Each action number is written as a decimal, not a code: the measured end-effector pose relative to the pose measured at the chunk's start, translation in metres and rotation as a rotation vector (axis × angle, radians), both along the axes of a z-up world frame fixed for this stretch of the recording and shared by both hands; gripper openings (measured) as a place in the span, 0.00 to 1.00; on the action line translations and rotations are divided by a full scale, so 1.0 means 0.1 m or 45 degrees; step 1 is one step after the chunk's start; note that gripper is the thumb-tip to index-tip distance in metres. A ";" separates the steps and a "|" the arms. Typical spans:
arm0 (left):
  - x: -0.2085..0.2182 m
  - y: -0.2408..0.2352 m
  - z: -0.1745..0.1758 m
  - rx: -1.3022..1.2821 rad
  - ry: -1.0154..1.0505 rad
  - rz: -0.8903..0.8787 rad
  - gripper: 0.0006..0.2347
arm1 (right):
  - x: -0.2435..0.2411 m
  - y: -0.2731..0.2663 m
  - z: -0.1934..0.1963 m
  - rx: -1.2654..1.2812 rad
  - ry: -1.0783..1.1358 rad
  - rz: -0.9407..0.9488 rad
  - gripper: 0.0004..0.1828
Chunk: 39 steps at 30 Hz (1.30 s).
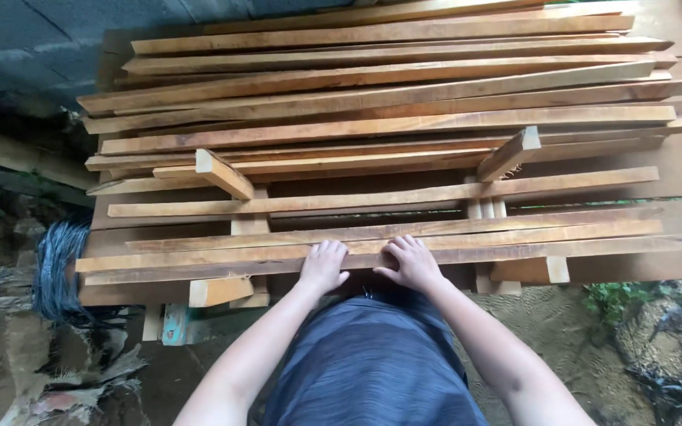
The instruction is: The person lifts a bundle of thin wooden planks from a stack and places them onto a wooden rack. They then pick up individual planks from the stack and place them onto the rack one by one.
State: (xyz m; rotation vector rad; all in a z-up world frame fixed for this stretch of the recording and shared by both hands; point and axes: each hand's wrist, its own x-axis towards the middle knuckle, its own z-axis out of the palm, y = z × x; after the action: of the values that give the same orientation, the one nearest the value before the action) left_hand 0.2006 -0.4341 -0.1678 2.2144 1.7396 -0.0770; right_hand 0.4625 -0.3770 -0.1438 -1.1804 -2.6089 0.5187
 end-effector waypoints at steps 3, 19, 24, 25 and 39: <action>0.11 0.01 -0.05 0.045 -0.006 -0.101 0.29 | -0.13 0.14 0.11 -0.002 0.056 -0.099 0.21; 0.35 0.07 0.07 0.033 -0.053 0.019 0.21 | -0.42 0.80 -0.15 -0.413 -0.356 -0.145 0.29; 0.34 0.09 0.16 0.060 -0.026 0.006 0.20 | -0.70 1.06 -0.25 -0.012 -0.263 -0.284 0.31; 0.34 0.06 0.16 0.055 -0.022 0.009 0.20 | -0.70 1.06 -0.28 -0.017 -0.260 -0.280 0.31; -0.06 0.71 0.24 -0.440 -0.373 0.338 0.14 | -0.42 1.73 -0.20 0.523 0.191 -0.396 0.20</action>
State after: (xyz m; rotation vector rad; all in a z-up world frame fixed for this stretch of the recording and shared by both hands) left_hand 0.1948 -0.3629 -0.1437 1.6479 1.6906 0.0088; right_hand 0.4204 -0.2040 -0.1638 -1.3067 -2.2024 0.0057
